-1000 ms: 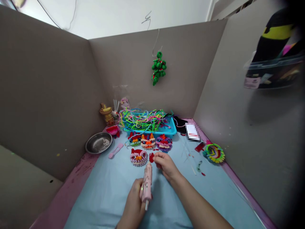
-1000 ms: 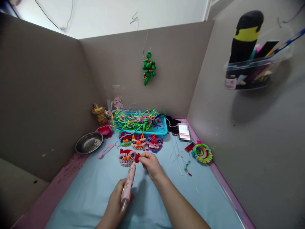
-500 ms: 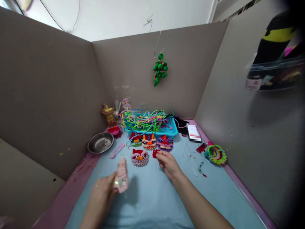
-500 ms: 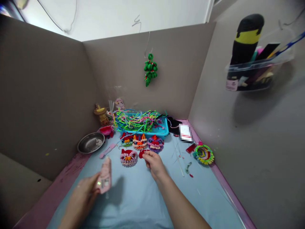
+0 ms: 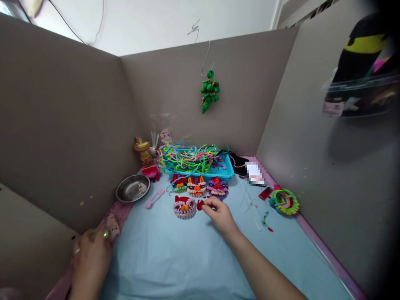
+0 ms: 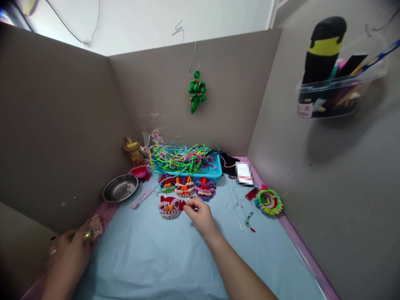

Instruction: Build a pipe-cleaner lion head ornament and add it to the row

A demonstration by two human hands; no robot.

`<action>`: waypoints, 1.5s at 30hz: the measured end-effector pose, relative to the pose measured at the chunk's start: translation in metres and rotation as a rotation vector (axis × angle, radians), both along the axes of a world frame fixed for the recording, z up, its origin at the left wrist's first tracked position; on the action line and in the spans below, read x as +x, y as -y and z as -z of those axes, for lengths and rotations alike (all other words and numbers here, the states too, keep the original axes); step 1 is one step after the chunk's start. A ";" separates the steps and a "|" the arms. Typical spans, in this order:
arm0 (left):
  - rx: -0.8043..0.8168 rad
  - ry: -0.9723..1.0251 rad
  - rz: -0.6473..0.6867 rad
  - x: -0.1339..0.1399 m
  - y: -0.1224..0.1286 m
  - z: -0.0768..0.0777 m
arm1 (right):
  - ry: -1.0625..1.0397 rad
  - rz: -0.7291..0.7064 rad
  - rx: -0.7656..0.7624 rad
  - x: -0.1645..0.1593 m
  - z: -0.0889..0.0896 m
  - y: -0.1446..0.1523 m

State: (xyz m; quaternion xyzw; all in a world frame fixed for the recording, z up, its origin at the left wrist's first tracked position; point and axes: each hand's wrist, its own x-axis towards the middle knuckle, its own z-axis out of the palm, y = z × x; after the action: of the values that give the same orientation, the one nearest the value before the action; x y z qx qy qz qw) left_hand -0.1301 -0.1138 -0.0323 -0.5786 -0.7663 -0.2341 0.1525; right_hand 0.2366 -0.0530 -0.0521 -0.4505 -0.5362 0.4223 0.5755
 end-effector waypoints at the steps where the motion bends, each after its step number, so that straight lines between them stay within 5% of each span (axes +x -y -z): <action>1: 0.028 0.007 0.112 0.016 -0.003 -0.004 | 0.009 -0.012 0.001 0.000 -0.001 0.001; 3: 0.099 0.158 0.351 0.053 -0.011 -0.014 | 0.013 -0.038 -0.009 -0.001 -0.001 0.002; 7: -0.086 0.477 0.698 0.130 -0.035 -0.027 | 0.003 -0.101 -0.051 -0.001 0.001 0.002; 12: -0.136 0.673 0.923 0.181 -0.060 -0.009 | 0.069 -0.142 -0.081 0.002 0.002 -0.001; 18: -0.113 0.733 0.999 0.184 -0.062 0.015 | 0.168 -0.195 -0.088 0.001 -0.001 -0.001; 45: -0.174 0.685 1.068 0.181 -0.058 0.019 | 0.288 -0.190 -0.099 -0.004 -0.001 0.003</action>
State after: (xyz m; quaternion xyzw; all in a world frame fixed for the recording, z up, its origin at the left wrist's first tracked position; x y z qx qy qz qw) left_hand 0.0514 -0.0554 -0.0515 -0.7832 -0.3941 -0.3865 -0.2863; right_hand 0.2329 -0.0556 -0.0507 -0.4813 -0.6317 0.4317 0.4276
